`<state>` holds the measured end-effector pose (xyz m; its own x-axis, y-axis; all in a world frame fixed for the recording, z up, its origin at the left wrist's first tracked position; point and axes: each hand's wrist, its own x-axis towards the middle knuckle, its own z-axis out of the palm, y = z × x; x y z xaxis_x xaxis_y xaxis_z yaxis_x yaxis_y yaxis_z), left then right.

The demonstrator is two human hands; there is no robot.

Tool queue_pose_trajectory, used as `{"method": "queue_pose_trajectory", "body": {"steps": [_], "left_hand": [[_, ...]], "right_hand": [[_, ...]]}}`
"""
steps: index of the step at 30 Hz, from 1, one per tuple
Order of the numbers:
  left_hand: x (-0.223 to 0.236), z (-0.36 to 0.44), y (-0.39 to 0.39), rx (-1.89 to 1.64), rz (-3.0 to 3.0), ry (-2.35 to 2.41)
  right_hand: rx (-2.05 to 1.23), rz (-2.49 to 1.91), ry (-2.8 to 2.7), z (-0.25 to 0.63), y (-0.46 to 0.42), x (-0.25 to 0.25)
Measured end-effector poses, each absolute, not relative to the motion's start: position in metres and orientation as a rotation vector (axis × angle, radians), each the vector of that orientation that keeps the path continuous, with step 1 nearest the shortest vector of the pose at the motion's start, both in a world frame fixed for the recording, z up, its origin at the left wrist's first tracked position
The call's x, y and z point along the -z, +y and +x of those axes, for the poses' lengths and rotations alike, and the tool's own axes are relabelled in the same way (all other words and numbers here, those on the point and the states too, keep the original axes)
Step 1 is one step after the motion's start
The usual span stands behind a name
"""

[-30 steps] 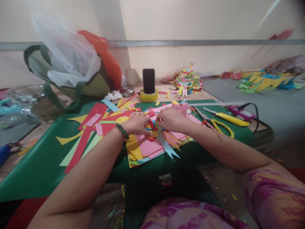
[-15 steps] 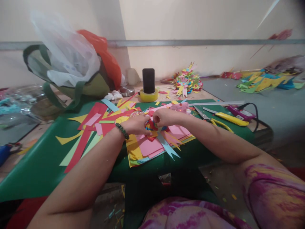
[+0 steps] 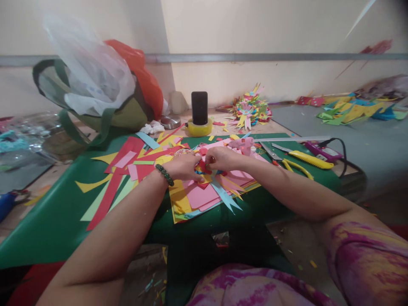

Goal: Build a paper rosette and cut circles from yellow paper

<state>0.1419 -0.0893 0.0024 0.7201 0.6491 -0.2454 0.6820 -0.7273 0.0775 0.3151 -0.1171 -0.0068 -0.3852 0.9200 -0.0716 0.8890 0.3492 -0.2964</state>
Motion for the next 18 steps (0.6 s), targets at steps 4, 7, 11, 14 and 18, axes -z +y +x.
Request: {"method": "queue_pose_trajectory", "body": {"steps": [4, 7, 11, 14, 18], "left_hand": [[-0.0015, 0.1413, -0.0887, 0.292, 2.777, 1.079], [0.0004, 0.1405, -0.0873, 0.294, 2.789, 1.076], [0.0023, 0.1397, -0.0867, 0.262, 2.804, 1.057], [0.0016, 0.1398, -0.0881, 0.256, 2.808, 1.071], [-0.0011, 0.1400, -0.0902, 0.268, 2.789, 1.085]], "right_hand": [[-0.397, -1.751, -2.456, 0.3130, -0.1182, 0.0091], [-0.413, -1.800, -2.422, 0.3101, -0.1213, 0.0073], [-0.388, -1.795, -2.395, 0.3075, -0.1230, 0.0091], [-0.389, -1.793, -2.373, 0.3083, -0.1211, 0.0139], [-0.333, -1.706, -2.319, 0.3151, -0.1154, 0.0137]]}}
